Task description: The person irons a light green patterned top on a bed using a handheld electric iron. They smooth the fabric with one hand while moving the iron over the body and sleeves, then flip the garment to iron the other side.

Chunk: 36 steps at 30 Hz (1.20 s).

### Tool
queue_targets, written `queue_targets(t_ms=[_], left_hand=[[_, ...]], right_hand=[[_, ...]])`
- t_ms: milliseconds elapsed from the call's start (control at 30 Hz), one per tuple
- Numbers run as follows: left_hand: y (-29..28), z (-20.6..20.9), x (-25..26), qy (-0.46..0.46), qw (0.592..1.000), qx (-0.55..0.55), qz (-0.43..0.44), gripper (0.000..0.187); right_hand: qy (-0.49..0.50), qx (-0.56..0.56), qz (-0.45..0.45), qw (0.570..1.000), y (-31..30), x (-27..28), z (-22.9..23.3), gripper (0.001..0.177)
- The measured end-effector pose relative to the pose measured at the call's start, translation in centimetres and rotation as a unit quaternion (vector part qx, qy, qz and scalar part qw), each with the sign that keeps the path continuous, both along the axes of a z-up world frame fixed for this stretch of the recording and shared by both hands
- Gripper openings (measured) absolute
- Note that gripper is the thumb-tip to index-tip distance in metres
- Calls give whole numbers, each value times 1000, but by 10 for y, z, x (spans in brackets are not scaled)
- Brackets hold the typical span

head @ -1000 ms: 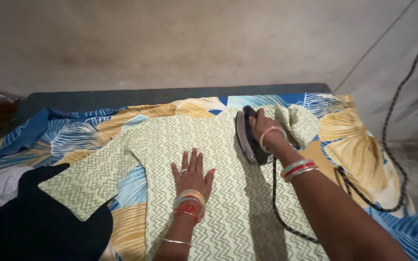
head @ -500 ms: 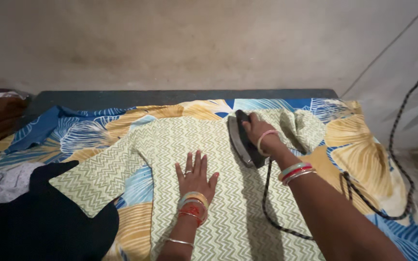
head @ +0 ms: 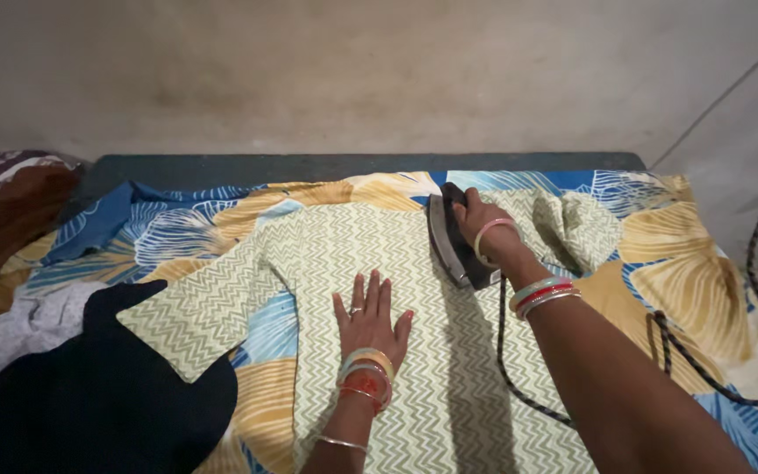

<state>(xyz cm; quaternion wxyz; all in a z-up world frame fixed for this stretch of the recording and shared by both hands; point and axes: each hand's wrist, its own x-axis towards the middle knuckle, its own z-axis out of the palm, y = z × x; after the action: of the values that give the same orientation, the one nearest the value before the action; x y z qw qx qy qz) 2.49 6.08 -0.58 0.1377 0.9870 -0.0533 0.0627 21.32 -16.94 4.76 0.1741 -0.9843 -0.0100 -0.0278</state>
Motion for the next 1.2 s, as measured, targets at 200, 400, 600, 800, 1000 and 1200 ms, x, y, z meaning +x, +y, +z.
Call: queue_targets(t_ms=[200,400,600,800,1000,1200], left_hand=[[4,-8,10,25,999,15,-25,74],[18,-18,7,-7,998,10,-54,71],[14,-6,-2,-25,998,7,-51,68],[15,-16,-1,-39,998,-9,-55,65],[36,-36,7,-128,964,-233,25,45],[58,-14,10,-169,969,-147,100,43]], right_hand=[[19,13,38,999,6,-33,-5,45],[63,15,77,995,25,-56,5,44],[55,2,64,996,44,-33,10,43],[61,18,63,996,51,-40,13,44],[86,-1,95,992,62,-83,24,44],[96,17,114,989,91,-91,33,44]])
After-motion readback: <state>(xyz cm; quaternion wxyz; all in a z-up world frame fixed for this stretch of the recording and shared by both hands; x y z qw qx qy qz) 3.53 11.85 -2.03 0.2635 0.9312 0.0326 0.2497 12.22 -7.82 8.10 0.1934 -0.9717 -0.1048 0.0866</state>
